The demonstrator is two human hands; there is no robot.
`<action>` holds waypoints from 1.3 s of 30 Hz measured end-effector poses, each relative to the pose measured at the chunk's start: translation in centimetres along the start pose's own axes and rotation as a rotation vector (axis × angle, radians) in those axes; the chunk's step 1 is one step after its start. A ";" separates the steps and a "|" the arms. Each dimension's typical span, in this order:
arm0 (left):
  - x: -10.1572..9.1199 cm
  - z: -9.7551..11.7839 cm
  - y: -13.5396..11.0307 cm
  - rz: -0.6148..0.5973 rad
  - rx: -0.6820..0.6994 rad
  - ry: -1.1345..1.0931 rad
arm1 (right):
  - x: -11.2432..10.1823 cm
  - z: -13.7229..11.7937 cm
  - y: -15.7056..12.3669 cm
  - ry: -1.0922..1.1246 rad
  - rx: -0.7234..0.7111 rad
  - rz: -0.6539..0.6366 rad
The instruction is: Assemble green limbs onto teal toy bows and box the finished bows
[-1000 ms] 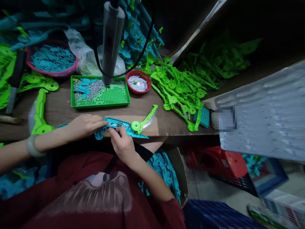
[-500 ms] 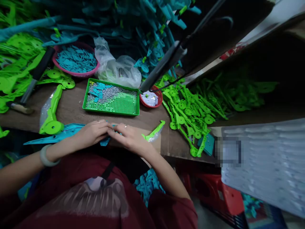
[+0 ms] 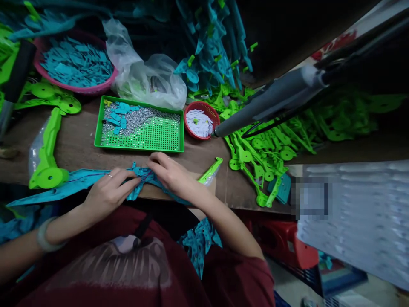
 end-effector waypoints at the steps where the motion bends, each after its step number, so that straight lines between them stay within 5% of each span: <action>1: 0.1 -0.1 0.2 -0.013 -0.016 -0.012 | 0.2 0.1 0.5 -0.066 0.002 -0.054; 6: 0.3 0.3 0.5 -0.074 -0.015 0.011 | 1.1 -0.7 1.2 -0.278 -0.082 -0.141; 11: 0.7 1.0 -0.2 -0.100 0.062 0.058 | 1.1 0.3 -0.1 0.063 0.132 0.201; 14: 0.8 1.1 -0.9 -0.039 0.114 0.033 | 2.4 1.1 -0.7 0.236 0.228 0.287; 23: 0.6 1.6 -1.3 -0.060 0.178 0.043 | 3.3 2.1 -0.3 0.371 0.329 0.176; 39: 1.6 1.6 -2.1 -0.009 0.137 -0.037 | 3.7 2.3 0.5 0.443 0.258 0.102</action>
Point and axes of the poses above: each hand's wrist, its own y-axis towards the middle knuckle, its own x-axis out of the palm, z = x × y, the point moved 9 cm from there along y, towards the middle knuckle, and after that the axes turned 1 degree about x, right-handed, at the moved point
